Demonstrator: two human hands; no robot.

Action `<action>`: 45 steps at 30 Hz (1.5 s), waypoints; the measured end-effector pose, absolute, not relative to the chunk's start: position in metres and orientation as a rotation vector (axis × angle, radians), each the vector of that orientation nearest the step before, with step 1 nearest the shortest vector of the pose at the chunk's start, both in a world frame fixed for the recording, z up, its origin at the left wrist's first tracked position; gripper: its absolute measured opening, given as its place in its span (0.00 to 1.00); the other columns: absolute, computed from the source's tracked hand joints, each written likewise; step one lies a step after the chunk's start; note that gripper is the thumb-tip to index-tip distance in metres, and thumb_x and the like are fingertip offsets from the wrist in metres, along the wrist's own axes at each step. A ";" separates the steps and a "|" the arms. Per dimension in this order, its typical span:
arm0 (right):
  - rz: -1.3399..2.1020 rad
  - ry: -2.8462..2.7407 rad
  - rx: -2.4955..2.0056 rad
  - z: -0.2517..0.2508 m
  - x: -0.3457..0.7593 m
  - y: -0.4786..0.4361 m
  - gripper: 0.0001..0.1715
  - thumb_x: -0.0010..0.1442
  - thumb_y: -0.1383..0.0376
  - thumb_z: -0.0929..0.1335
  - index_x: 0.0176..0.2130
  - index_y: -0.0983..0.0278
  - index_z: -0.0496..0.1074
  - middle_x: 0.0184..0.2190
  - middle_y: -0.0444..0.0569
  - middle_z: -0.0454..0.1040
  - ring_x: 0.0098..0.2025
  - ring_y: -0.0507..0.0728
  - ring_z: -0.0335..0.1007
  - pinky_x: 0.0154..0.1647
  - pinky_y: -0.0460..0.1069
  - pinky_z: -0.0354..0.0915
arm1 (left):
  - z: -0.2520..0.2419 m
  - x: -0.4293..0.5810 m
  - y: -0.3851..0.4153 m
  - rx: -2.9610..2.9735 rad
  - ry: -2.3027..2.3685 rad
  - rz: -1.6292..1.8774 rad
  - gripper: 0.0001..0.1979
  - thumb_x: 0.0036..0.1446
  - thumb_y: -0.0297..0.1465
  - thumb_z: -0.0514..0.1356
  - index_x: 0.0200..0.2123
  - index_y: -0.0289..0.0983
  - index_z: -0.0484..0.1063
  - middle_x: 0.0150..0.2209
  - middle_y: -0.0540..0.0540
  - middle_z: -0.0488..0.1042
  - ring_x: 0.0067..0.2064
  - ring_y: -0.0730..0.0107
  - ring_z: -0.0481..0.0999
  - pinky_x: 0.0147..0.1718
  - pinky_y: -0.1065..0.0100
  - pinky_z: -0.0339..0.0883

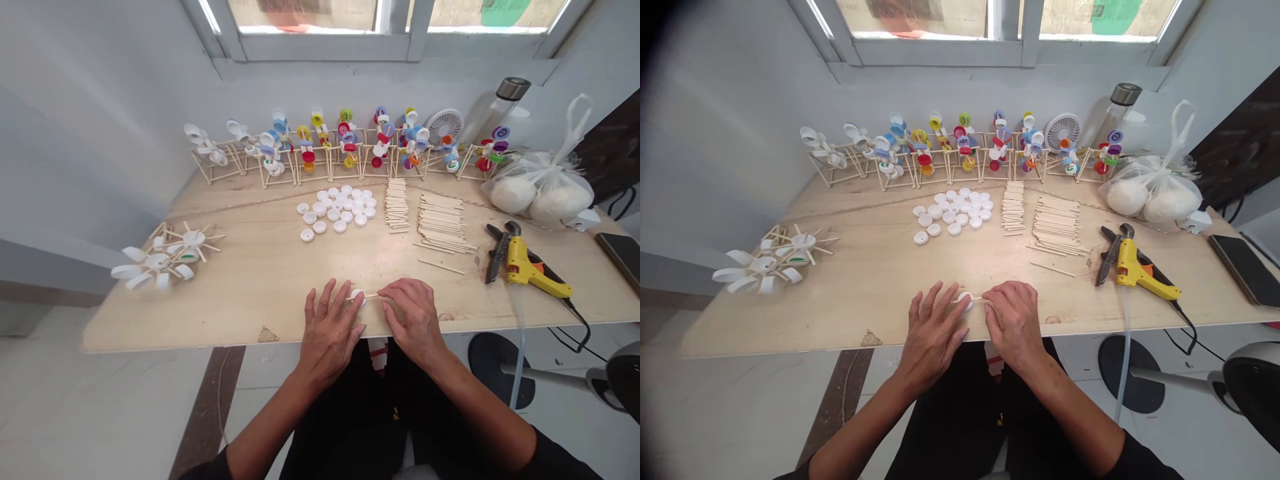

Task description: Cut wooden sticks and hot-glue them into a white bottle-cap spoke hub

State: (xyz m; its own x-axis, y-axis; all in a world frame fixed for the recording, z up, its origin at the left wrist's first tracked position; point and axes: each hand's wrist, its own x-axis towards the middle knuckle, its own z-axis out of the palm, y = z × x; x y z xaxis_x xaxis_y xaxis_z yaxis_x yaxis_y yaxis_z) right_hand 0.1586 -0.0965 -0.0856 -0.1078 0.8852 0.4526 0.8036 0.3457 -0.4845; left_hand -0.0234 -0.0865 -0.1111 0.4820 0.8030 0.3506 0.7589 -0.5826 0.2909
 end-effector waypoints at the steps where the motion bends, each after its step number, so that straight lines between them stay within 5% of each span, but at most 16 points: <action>1: 0.155 -1.918 -1.479 -0.086 0.159 -0.097 0.10 0.59 0.71 0.63 0.40 0.62 0.71 0.36 0.49 0.73 0.43 0.58 0.65 0.48 0.57 0.56 | -0.110 -0.024 -0.086 2.597 1.380 0.723 0.20 0.59 0.32 0.52 0.56 0.40 0.63 0.59 0.42 0.64 0.63 0.51 0.53 0.58 0.47 0.45; 8: 0.144 -1.902 -1.504 -0.090 0.168 -0.099 0.10 0.59 0.71 0.63 0.41 0.62 0.70 0.37 0.48 0.72 0.44 0.58 0.64 0.48 0.57 0.56 | -0.110 -0.035 -0.079 2.405 1.531 0.963 0.11 0.59 0.28 0.53 0.44 0.37 0.69 0.41 0.43 0.75 0.49 0.60 0.69 0.49 0.57 0.59; 16: 0.118 -1.891 -1.526 -0.095 0.176 -0.099 0.10 0.60 0.71 0.63 0.42 0.61 0.69 0.38 0.48 0.73 0.44 0.58 0.65 0.47 0.57 0.57 | -0.105 -0.026 -0.070 2.327 1.579 0.913 0.09 0.59 0.29 0.52 0.31 0.39 0.71 0.29 0.47 0.74 0.36 0.64 0.69 0.41 0.59 0.58; 21: 0.124 -1.842 -1.534 -0.098 0.179 -0.096 0.11 0.60 0.69 0.62 0.42 0.61 0.70 0.38 0.48 0.73 0.44 0.59 0.66 0.47 0.58 0.58 | -0.102 -0.012 -0.054 2.180 1.653 0.883 0.08 0.58 0.29 0.53 0.32 0.39 0.72 0.32 0.46 0.75 0.38 0.62 0.70 0.43 0.56 0.59; 24: 0.241 -1.730 -1.535 -0.094 0.175 -0.095 0.12 0.62 0.66 0.62 0.45 0.60 0.69 0.40 0.49 0.73 0.46 0.59 0.66 0.48 0.58 0.61 | -0.097 -0.006 -0.055 1.995 1.582 1.018 0.12 0.59 0.32 0.52 0.43 0.38 0.71 0.42 0.43 0.74 0.47 0.59 0.69 0.49 0.54 0.59; 28: 0.490 -1.513 -1.431 -0.078 0.154 -0.094 0.20 0.65 0.61 0.58 0.55 0.60 0.63 0.52 0.51 0.67 0.55 0.59 0.61 0.55 0.58 0.59 | -0.086 0.008 -0.079 1.645 1.172 1.069 0.23 0.64 0.37 0.45 0.62 0.44 0.53 0.63 0.46 0.56 0.64 0.63 0.53 0.62 0.56 0.47; 32: 0.602 -1.460 -1.218 -0.060 0.120 -0.093 0.27 0.68 0.57 0.50 0.64 0.58 0.50 0.64 0.48 0.51 0.66 0.60 0.43 0.64 0.62 0.47 | -0.079 0.030 -0.103 1.297 0.810 1.017 0.26 0.64 0.42 0.37 0.65 0.48 0.42 0.68 0.52 0.42 0.67 0.65 0.40 0.65 0.58 0.40; 37: 0.632 -1.712 -1.066 -0.049 0.094 -0.096 0.32 0.67 0.51 0.45 0.66 0.55 0.44 0.67 0.44 0.41 0.68 0.63 0.29 0.65 0.67 0.33 | -0.061 0.040 -0.093 0.958 0.745 1.284 0.27 0.63 0.46 0.38 0.64 0.53 0.44 0.67 0.53 0.45 0.67 0.63 0.45 0.63 0.56 0.48; 42: 0.542 -1.943 -0.905 -0.063 0.082 -0.104 0.38 0.66 0.52 0.50 0.67 0.65 0.31 0.67 0.56 0.37 0.67 0.65 0.33 0.63 0.65 0.43 | -0.031 0.017 -0.045 0.792 0.822 1.570 0.25 0.62 0.46 0.40 0.62 0.51 0.51 0.63 0.47 0.56 0.62 0.61 0.58 0.57 0.53 0.57; 45: 0.513 -2.120 -0.859 -0.081 0.083 -0.110 0.37 0.65 0.58 0.56 0.66 0.69 0.38 0.64 0.62 0.50 0.63 0.64 0.50 0.58 0.60 0.57 | -0.035 -0.012 -0.014 0.868 1.018 1.606 0.22 0.59 0.43 0.51 0.56 0.45 0.61 0.54 0.43 0.69 0.58 0.61 0.65 0.54 0.56 0.60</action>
